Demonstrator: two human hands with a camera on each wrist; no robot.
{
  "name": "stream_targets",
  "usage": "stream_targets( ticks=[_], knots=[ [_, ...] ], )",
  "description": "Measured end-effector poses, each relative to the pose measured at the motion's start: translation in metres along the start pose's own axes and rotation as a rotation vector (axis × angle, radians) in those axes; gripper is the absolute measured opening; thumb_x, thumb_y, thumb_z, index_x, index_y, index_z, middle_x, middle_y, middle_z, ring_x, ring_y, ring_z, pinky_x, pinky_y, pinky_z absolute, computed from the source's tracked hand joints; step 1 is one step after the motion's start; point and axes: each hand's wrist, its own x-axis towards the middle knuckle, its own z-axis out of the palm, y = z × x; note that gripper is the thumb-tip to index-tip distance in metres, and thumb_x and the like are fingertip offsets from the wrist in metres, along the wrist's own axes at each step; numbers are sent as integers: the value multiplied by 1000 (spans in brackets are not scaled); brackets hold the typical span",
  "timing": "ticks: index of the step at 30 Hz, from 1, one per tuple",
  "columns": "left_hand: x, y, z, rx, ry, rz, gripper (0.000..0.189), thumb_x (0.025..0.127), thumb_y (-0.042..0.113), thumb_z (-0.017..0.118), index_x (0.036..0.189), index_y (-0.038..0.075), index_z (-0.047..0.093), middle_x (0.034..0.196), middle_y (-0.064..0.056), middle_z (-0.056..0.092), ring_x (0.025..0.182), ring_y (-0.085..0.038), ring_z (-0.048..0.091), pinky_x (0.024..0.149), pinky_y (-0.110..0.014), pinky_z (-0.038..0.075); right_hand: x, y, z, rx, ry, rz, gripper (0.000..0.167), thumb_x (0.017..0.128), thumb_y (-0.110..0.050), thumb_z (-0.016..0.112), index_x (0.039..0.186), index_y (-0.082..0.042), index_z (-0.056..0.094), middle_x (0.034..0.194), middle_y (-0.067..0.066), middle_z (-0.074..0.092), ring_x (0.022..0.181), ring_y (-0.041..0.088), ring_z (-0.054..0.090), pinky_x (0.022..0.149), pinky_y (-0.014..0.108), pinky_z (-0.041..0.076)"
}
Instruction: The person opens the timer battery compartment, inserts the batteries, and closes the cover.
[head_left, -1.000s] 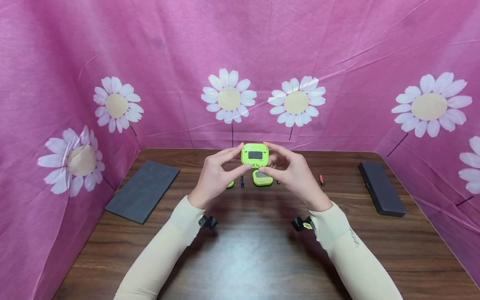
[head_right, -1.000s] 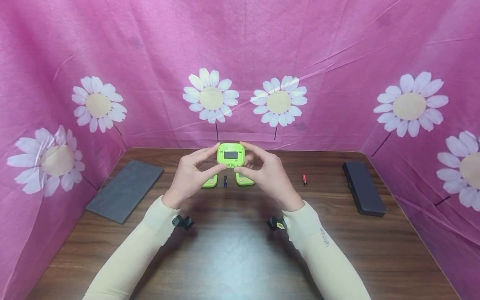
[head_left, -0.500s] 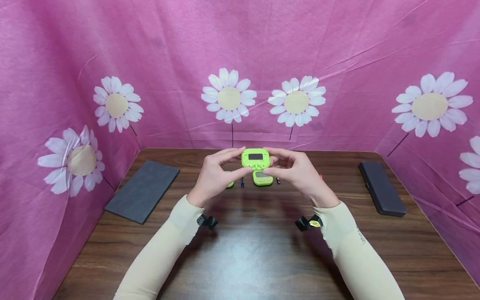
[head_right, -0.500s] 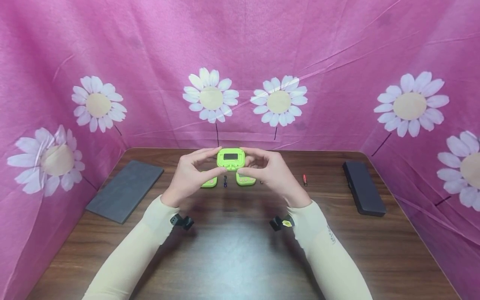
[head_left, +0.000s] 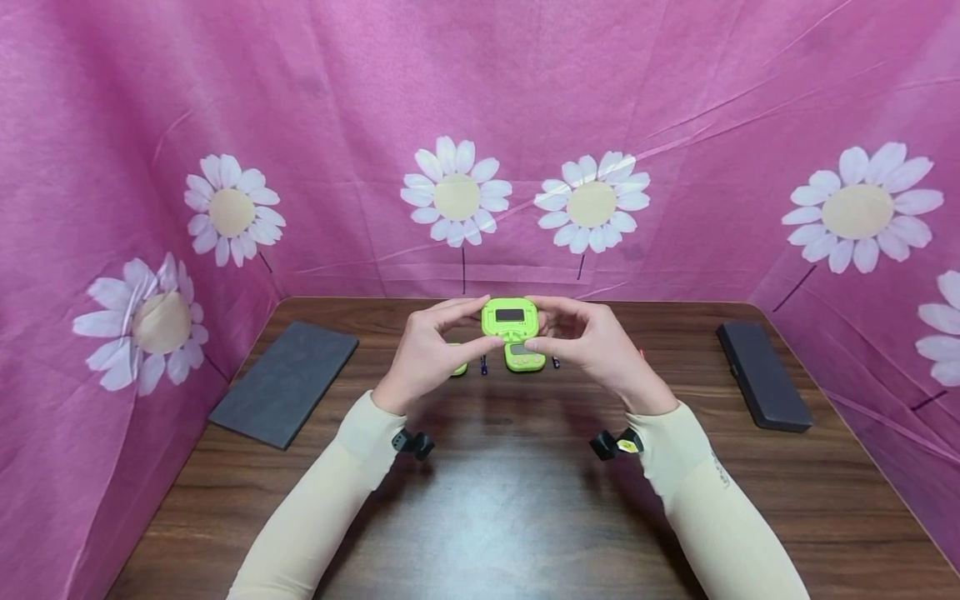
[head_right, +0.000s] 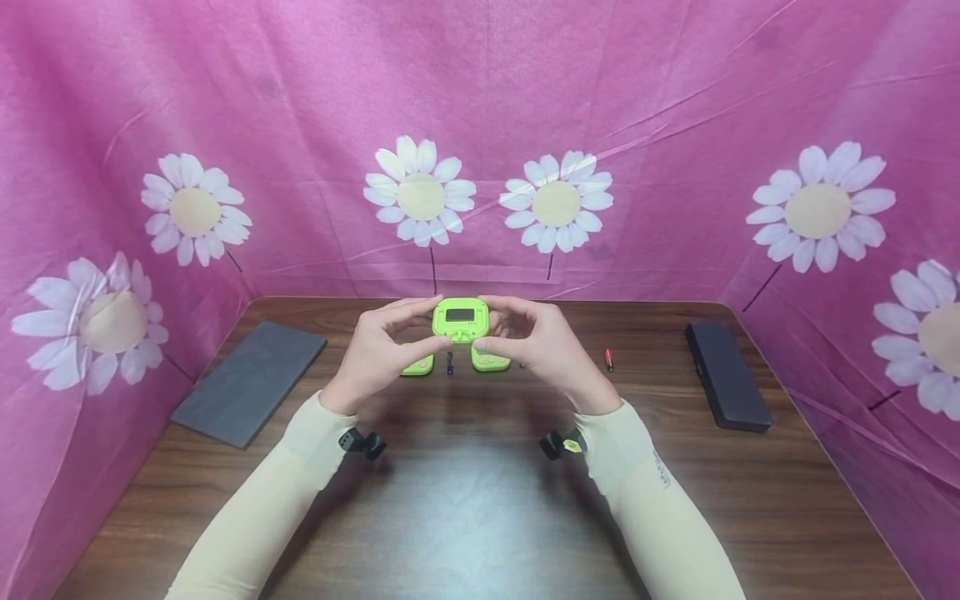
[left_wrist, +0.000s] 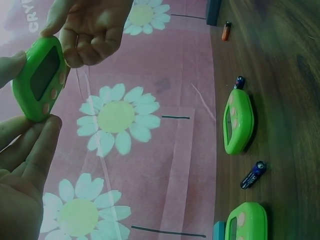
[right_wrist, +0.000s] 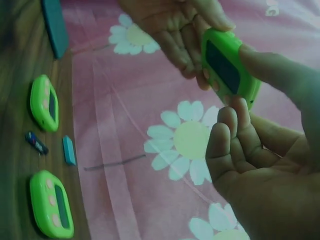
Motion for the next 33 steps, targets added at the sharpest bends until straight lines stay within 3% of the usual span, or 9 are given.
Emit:
stream_targets(
  ticks=[7,10,14,17,20,23,27,31,33],
  knots=[
    [1,-1,-1,28,-11,27,61,86,16,100,142,10,78,138,-6,81,126,-20,78,112,-41,63,-3,-1,0,-71,12,-121,62,87,2,93,146,-6,74,121,5,74,109,14,75,101,22,61],
    [1,0,-2,-2,-28,13,60,86,15,99,142,11,78,138,-5,81,126,-17,77,112,-41,63,-3,-1,-2,-59,-8,-113,60,89,1,92,145,-5,74,121,1,76,108,14,75,100,23,62],
    [0,5,-6,-149,-86,-15,58,89,6,95,144,8,76,140,-11,80,119,-15,79,110,-38,64,-5,-3,-9,38,-82,-88,52,93,2,88,143,0,74,118,-4,80,104,13,77,92,24,65],
    [-1,8,-8,-254,-145,-27,58,91,1,91,146,6,75,142,-15,78,115,-15,80,94,-29,64,-7,-5,-14,131,-164,-78,51,95,4,85,144,2,72,124,-2,82,102,14,78,86,25,66],
    [-2,9,-6,-284,-158,-29,57,93,1,89,147,6,74,143,-16,78,113,-9,77,76,-21,53,-9,-7,-17,153,-203,-85,53,95,4,84,146,0,72,130,-1,81,101,14,79,81,25,66],
    [-1,8,-1,-299,-106,-33,52,94,-1,87,144,2,75,140,-19,78,112,-4,76,76,-18,55,-8,-6,-17,129,-161,-82,50,95,4,84,144,1,73,124,-4,83,99,13,78,82,24,66],
    [-1,5,5,-321,16,-64,40,96,-1,85,136,-1,79,132,-22,81,110,-5,79,92,-23,66,-5,-5,-10,101,-37,-45,47,94,1,86,140,2,75,113,-7,85,95,10,77,81,22,64],
    [-1,4,9,-288,137,-121,33,99,7,85,132,3,82,129,-18,83,104,-5,80,93,-23,67,-5,-6,5,39,112,-2,43,94,-9,91,136,-6,80,103,-8,83,87,8,74,70,20,58],
    [-1,4,10,-257,156,-142,36,99,9,86,135,6,82,128,-17,83,102,-8,80,91,-22,66,-6,-8,14,-9,184,8,42,93,-16,93,133,-11,83,99,-7,82,85,7,73,68,19,56]
  ],
)
